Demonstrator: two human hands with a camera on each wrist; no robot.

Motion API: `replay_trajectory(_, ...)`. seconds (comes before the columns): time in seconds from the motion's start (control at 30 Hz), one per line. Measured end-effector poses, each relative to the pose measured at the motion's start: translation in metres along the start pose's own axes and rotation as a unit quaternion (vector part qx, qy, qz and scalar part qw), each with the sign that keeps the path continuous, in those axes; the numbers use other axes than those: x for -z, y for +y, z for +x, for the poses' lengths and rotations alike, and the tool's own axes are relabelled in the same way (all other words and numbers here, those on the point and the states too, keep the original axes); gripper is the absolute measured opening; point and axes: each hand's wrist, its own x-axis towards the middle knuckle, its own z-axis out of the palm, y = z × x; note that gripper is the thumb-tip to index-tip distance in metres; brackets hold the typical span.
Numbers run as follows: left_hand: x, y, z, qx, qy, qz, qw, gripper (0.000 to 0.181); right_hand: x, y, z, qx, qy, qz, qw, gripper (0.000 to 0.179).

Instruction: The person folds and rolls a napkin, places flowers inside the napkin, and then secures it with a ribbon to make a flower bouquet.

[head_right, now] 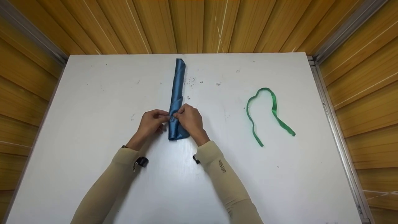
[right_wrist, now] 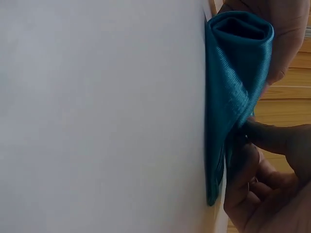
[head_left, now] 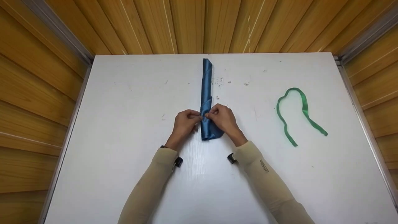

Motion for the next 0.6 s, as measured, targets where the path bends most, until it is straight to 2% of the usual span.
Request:
replay_trajectory(0.13, -0.0011, -0.0031, -0.0009, -0.02, -0.009, -0.042, 0.9989, 0.016, -0.0011, 0.0026, 0.0, -0.003, -0.028, 0.069, 0.9972, 0.023)
replay_trajectory(0.27, -0.0008, -0.0043, -0.0017, -0.038, -0.02, -0.039, 0.9983, 0.016, -0.0005, 0.0034, -0.0001, -0.01, -0.04, 0.098, 0.9943, 0.026)
replay_trajectory(0.37, -0.0006, -0.0035, -0.0022, -0.031, -0.018, -0.001, 0.9994, 0.021, 0.001, 0.0042, 0.0008, 0.003, -0.033, 0.07, 0.997, 0.021)
replay_trajectory(0.5, -0.0013, -0.0011, -0.0031, -0.009, -0.007, 0.056, 0.9984, 0.028, 0.0042, 0.0043, 0.0005, -0.008, -0.008, 0.024, 0.9996, 0.022)
replay_trajectory(0.6, -0.0028, 0.0005, -0.0039, -0.005, -0.007, 0.064, 0.9979, 0.027, 0.0054, 0.0036, -0.0002, -0.019, -0.001, 0.009, 0.9998, 0.023)
